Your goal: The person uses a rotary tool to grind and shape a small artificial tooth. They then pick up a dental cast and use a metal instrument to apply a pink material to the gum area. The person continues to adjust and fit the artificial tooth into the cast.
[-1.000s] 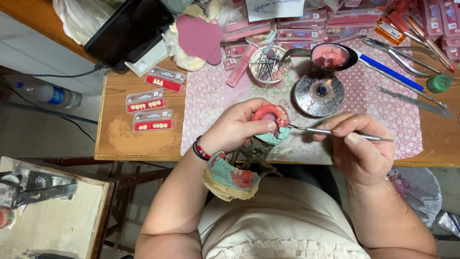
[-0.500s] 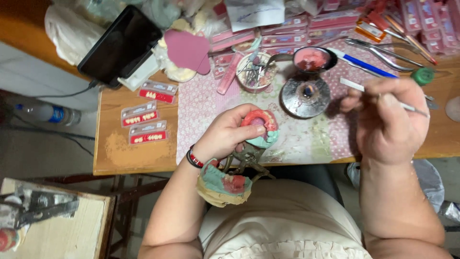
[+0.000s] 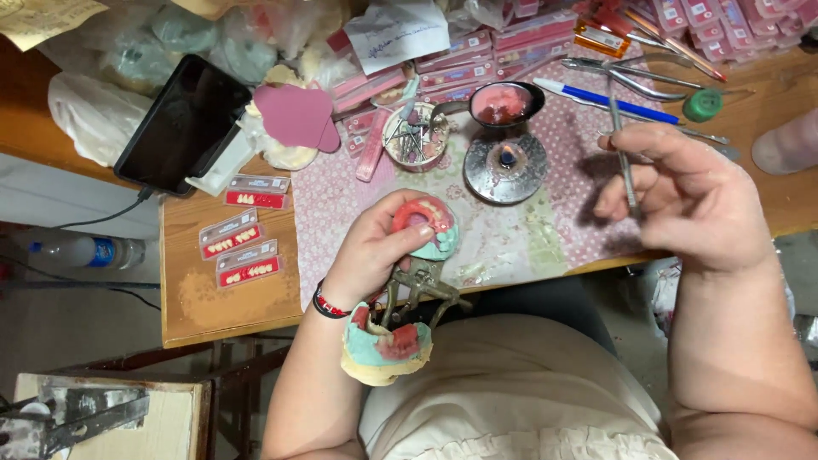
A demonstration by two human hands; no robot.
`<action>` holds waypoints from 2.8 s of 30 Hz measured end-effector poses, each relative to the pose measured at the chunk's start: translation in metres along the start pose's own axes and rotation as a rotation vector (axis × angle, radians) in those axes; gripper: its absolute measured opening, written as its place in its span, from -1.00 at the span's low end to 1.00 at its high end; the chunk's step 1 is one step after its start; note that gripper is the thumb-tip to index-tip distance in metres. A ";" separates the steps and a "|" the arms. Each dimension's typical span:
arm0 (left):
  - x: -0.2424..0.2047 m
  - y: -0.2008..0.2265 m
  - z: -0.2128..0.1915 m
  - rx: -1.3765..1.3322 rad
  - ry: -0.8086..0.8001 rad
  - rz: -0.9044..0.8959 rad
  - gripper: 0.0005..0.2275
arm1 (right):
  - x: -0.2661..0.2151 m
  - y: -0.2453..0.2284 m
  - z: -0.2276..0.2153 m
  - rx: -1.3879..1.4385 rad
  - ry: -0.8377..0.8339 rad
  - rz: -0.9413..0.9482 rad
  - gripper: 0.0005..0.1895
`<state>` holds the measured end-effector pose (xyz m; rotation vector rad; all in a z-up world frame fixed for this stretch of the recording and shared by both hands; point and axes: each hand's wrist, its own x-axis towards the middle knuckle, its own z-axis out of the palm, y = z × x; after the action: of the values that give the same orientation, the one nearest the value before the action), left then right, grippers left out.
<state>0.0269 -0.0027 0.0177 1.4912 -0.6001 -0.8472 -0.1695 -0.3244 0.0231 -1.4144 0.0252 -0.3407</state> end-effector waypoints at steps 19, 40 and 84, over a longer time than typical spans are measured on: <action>-0.003 -0.010 0.006 -0.099 0.641 0.589 -0.76 | 0.010 0.024 0.065 -1.256 -0.069 -0.174 -0.85; -0.023 -0.007 0.016 0.096 0.710 0.617 -0.64 | 0.036 -0.040 0.170 -0.778 0.062 -0.450 -0.84; -0.028 -0.017 0.012 0.419 0.580 0.924 -0.59 | 0.026 -0.027 0.205 -0.642 0.021 -0.407 -0.85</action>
<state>-0.0018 0.0142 0.0056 1.4933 -0.9299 0.4381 -0.1060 -0.1362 0.0876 -2.0556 -0.1506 -0.7280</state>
